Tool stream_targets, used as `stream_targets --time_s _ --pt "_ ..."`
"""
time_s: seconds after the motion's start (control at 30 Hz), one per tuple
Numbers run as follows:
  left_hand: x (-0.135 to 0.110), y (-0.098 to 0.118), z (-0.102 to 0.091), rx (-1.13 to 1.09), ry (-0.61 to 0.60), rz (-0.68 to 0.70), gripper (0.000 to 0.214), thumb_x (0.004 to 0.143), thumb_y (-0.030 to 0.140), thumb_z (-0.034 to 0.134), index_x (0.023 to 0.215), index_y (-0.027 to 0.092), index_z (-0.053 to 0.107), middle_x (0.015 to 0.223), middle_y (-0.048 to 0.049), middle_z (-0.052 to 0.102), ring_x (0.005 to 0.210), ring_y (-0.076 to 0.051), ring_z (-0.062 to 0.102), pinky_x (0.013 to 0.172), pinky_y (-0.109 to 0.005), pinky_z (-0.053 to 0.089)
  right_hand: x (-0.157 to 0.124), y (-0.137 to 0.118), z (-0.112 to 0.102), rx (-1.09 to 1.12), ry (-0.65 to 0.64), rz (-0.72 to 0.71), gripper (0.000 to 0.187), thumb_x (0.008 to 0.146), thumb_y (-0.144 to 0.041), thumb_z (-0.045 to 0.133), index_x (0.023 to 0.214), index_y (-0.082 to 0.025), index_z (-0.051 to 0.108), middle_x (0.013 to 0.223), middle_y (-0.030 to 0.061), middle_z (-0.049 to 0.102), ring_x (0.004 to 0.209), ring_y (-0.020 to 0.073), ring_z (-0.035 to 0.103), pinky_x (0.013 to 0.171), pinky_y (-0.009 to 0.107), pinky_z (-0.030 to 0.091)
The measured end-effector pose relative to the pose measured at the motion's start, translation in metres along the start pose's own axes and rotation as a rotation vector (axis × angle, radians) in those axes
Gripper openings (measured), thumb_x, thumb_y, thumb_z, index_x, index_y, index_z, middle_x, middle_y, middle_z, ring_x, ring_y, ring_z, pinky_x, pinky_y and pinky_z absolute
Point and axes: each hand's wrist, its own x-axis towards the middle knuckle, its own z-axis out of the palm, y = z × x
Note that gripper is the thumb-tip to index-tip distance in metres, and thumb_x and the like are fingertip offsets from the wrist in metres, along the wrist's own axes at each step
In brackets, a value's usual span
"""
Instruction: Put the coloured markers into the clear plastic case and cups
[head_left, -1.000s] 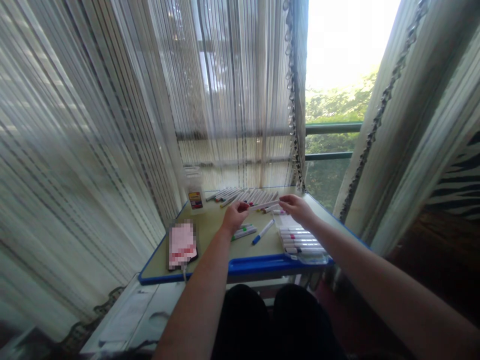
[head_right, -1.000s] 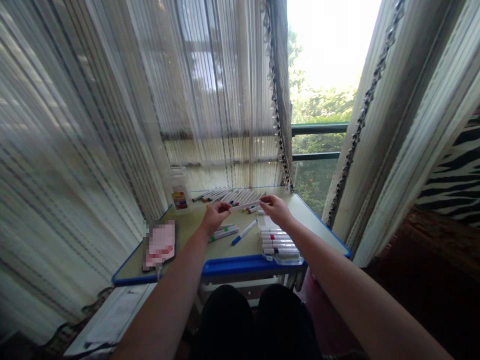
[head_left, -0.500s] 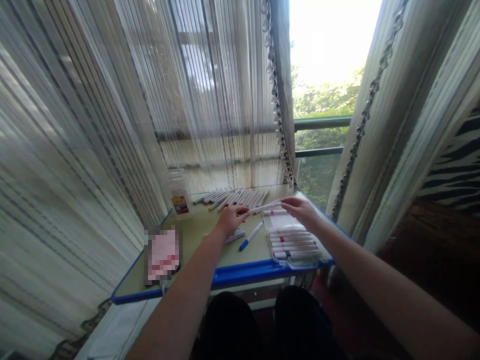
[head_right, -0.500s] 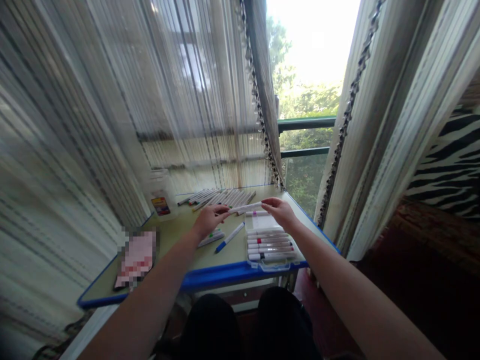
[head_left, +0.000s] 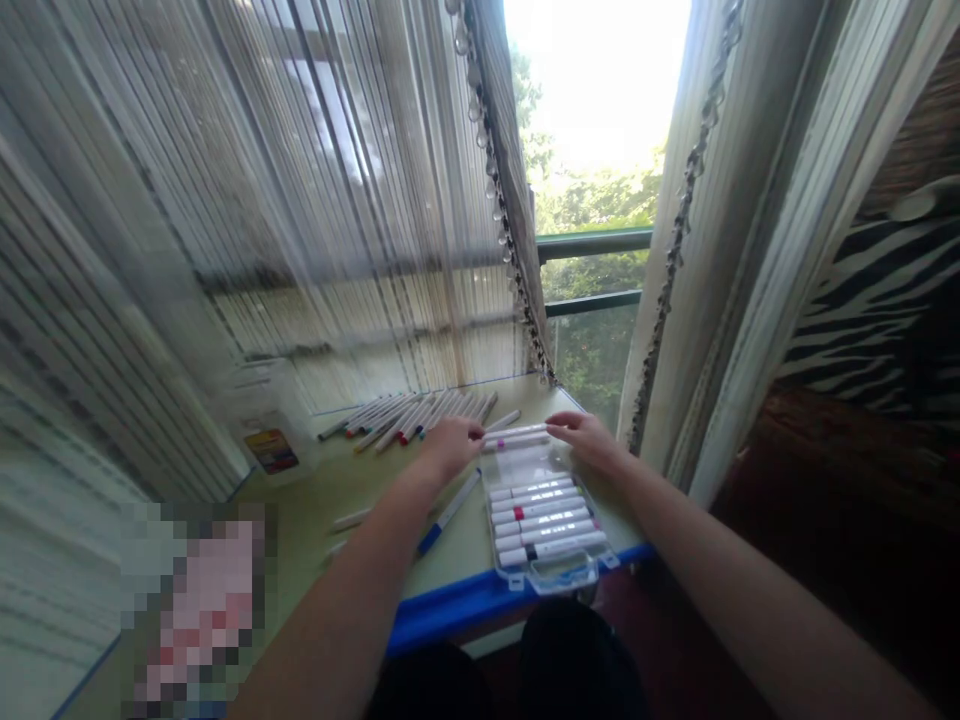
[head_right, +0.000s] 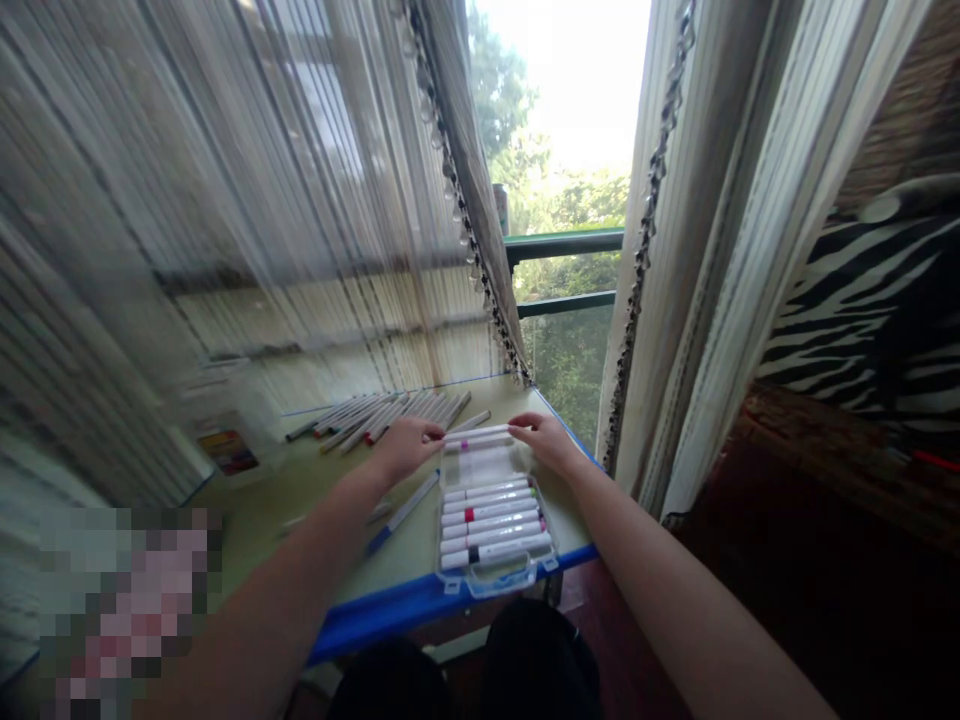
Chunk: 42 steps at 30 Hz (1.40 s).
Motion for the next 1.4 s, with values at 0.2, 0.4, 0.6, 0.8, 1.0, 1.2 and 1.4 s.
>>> stream_targets --time_s 0.2,0.4,0.6,0.8,1.0,1.2,1.4 --pt "-0.005 -0.010 0.016 0.064 -0.031 0.061 0.022 0.078 0.024 0.058 0.092 0.019 0.074 0.089 -0.0071 0.072 0.082 -0.019 0.064 0.075 -0.028 0.046 -0.002 0.001 -0.001 -0.206 -0.056 -0.052 0.019 0.072 -0.030 0.062 0.084 -0.018 0.072 0.077 0.0022 0.069 0.060 0.0111 0.053 0.059 0.024 0.041" --pt "-0.003 -0.006 0.025 0.043 -0.074 0.116 0.024 0.083 0.025 0.054 0.097 0.019 0.072 0.096 -0.0075 0.070 0.086 -0.019 0.064 0.081 -0.028 0.046 -0.003 -0.002 -0.003 -0.312 -0.032 -0.058 0.014 0.074 -0.025 0.061 0.079 -0.018 0.072 0.074 0.0022 0.069 0.061 0.0120 0.052 0.061 0.024 0.040" --pt "-0.002 0.000 0.029 0.031 -0.011 0.075 0.022 0.082 0.022 0.056 0.096 0.018 0.071 0.097 -0.0072 0.069 0.089 -0.019 0.062 0.083 -0.029 0.046 -0.004 -0.002 -0.003 -0.364 -0.007 -0.037 0.018 0.074 -0.025 0.062 0.087 -0.017 0.071 0.076 0.0021 0.068 0.059 0.0112 0.050 0.059 0.024 0.039" --pt "0.000 0.000 0.030 0.032 0.004 0.013 0.022 0.080 0.020 0.058 0.099 0.019 0.071 0.096 -0.0066 0.069 0.089 -0.019 0.063 0.082 -0.028 0.046 -0.005 -0.002 -0.002 -0.420 -0.026 -0.091 0.012 0.074 -0.023 0.062 0.080 -0.018 0.071 0.075 0.0014 0.065 0.062 0.0115 0.049 0.061 0.023 0.038" --pt "-0.002 0.000 0.028 0.038 -0.012 0.037 0.023 0.082 0.021 0.056 0.099 0.023 0.072 0.097 -0.0049 0.067 0.086 -0.017 0.063 0.077 -0.025 0.046 -0.006 0.001 -0.002 -0.437 -0.026 -0.111 0.014 0.075 -0.025 0.061 0.080 -0.019 0.072 0.075 0.0017 0.063 0.060 0.0113 0.048 0.061 0.024 0.038" --pt "-0.002 -0.003 0.033 0.072 -0.032 0.050 0.024 0.083 0.020 0.053 0.097 0.021 0.072 0.098 -0.0054 0.066 0.084 -0.016 0.063 0.076 -0.026 0.046 -0.006 0.002 -0.001 -0.451 -0.024 -0.120 0.013 0.074 -0.025 0.063 0.080 -0.020 0.074 0.075 0.0022 0.062 0.060 0.0118 0.048 0.062 0.024 0.038" --pt "-0.001 -0.005 0.037 0.077 -0.040 0.076 0.027 0.082 0.018 0.051 0.099 0.022 0.072 0.097 -0.0053 0.066 0.087 -0.017 0.062 0.080 -0.026 0.046 -0.006 0.000 -0.001 -0.459 -0.011 -0.117 0.013 0.075 -0.025 0.064 0.078 -0.020 0.075 0.073 0.0023 0.061 0.060 0.0118 0.049 0.061 0.024 0.039"
